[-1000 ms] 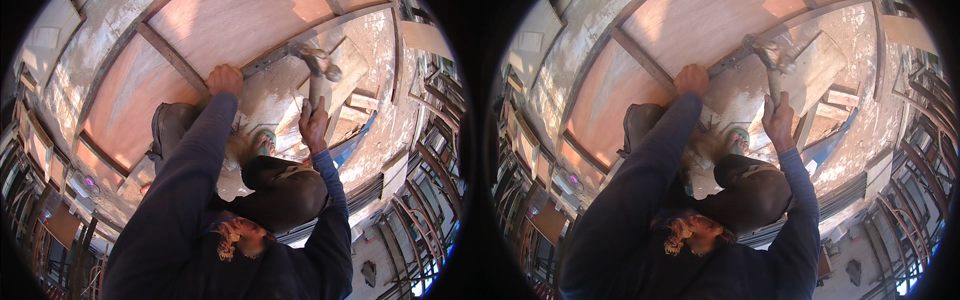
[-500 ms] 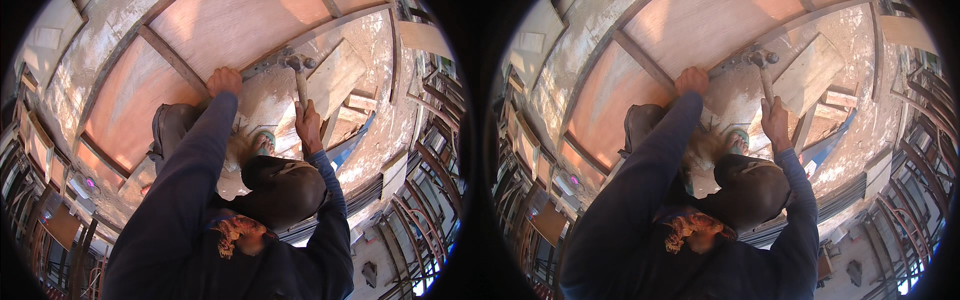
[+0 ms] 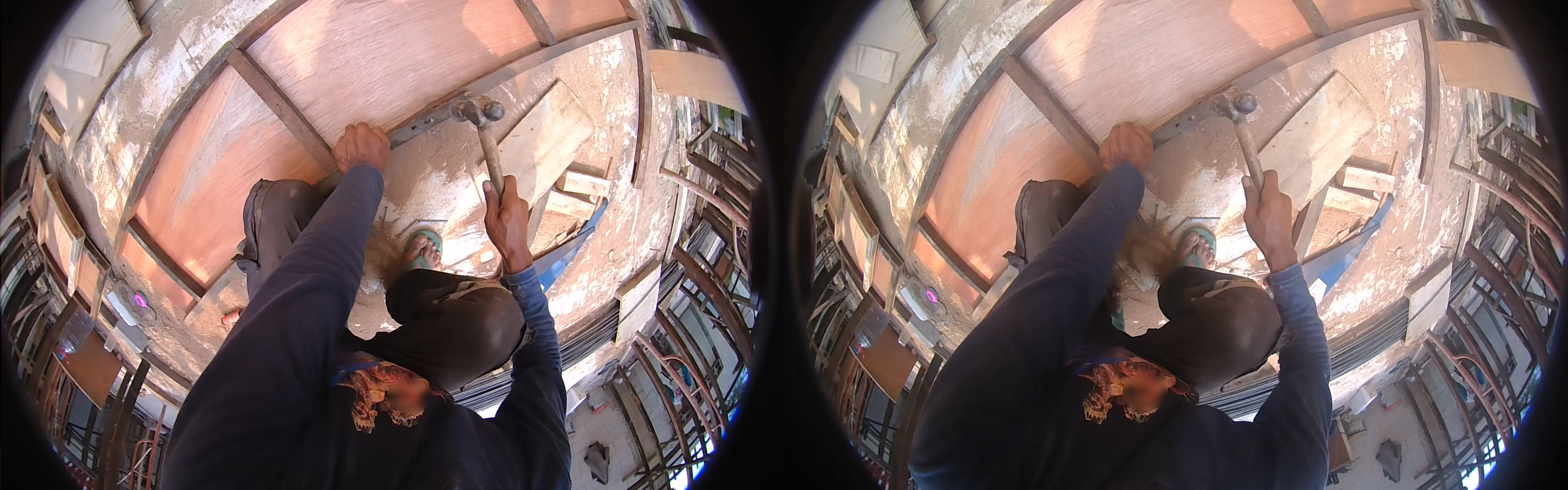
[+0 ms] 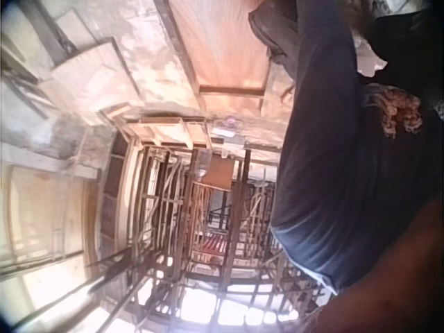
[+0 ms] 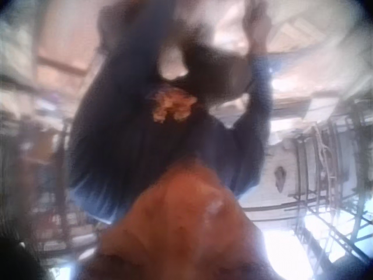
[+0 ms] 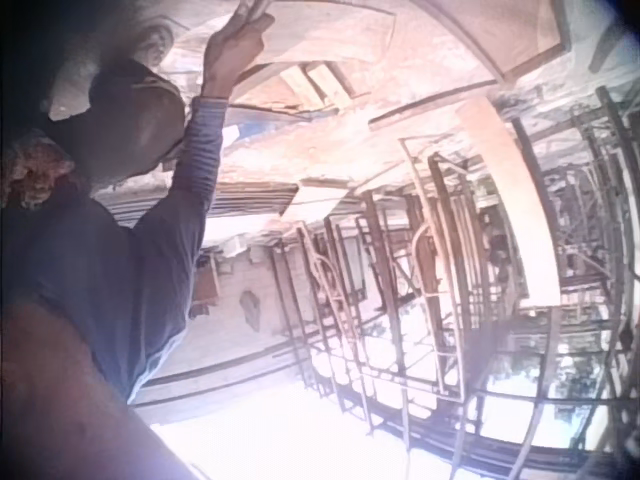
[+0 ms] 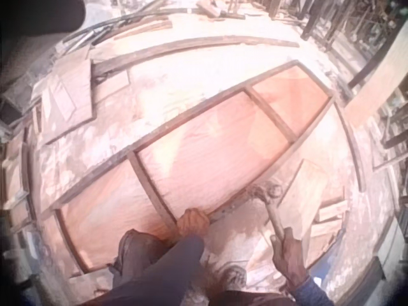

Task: The person builds a wooden frame by placing wooden strips onto a plywood sheet and hammering nails through the strips to secure them.

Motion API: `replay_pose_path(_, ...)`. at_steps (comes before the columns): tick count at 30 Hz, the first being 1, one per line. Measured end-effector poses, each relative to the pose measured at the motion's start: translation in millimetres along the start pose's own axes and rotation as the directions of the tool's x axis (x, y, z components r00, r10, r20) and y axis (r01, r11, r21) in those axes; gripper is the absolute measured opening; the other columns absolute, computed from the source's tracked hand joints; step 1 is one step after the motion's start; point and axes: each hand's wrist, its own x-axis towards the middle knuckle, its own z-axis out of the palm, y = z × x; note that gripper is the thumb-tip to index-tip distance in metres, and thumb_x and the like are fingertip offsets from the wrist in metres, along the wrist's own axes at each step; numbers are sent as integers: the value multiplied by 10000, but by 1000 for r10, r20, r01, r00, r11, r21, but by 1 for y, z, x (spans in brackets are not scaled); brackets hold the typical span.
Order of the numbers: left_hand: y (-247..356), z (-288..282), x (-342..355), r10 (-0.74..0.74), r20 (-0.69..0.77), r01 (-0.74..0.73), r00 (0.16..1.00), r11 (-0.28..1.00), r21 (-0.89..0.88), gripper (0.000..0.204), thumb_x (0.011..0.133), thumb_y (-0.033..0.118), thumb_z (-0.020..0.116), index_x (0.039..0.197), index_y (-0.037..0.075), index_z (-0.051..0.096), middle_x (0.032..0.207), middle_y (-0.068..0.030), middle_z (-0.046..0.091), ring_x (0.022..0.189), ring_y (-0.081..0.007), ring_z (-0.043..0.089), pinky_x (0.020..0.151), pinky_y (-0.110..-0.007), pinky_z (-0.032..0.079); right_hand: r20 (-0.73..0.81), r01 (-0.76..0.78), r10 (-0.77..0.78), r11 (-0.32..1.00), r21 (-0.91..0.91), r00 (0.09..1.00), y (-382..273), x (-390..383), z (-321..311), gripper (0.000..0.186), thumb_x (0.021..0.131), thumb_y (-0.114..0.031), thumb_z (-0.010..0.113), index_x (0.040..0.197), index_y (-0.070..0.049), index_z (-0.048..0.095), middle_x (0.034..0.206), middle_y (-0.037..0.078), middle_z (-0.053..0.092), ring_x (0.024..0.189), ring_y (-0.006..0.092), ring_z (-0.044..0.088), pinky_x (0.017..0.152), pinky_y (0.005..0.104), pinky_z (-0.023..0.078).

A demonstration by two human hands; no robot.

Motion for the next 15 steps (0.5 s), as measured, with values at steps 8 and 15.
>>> replay_pose_path(8, -7, -15, -2, -44, -1, 44, 999, 999, 4, 377, 879, 330, 490, 842, 33, 721, 923, -175, 687, 877, -329, 680, 807, -406, 522, -471, 411, -103, 670, 618, 876, -70, -7, -36, 309, 1008, -291, 500, 852, -27, 466, 621, 23, 486, 503, 76, 424, 465, 231, 355)
replay_pose_path(15, -23, -3, -11, 3, -88, -7, 996, 999, -48, 374, 873, 318, 491, 821, 34, 729, 849, -186, 684, 796, -353, 684, 766, -426, 536, -20, -98, 102, 986, 133, 995, -5, -25, 19, 303, 987, -287, 530, 929, -2, 444, 601, 240, 546, 564, 455, 574, 496, 489, 411)
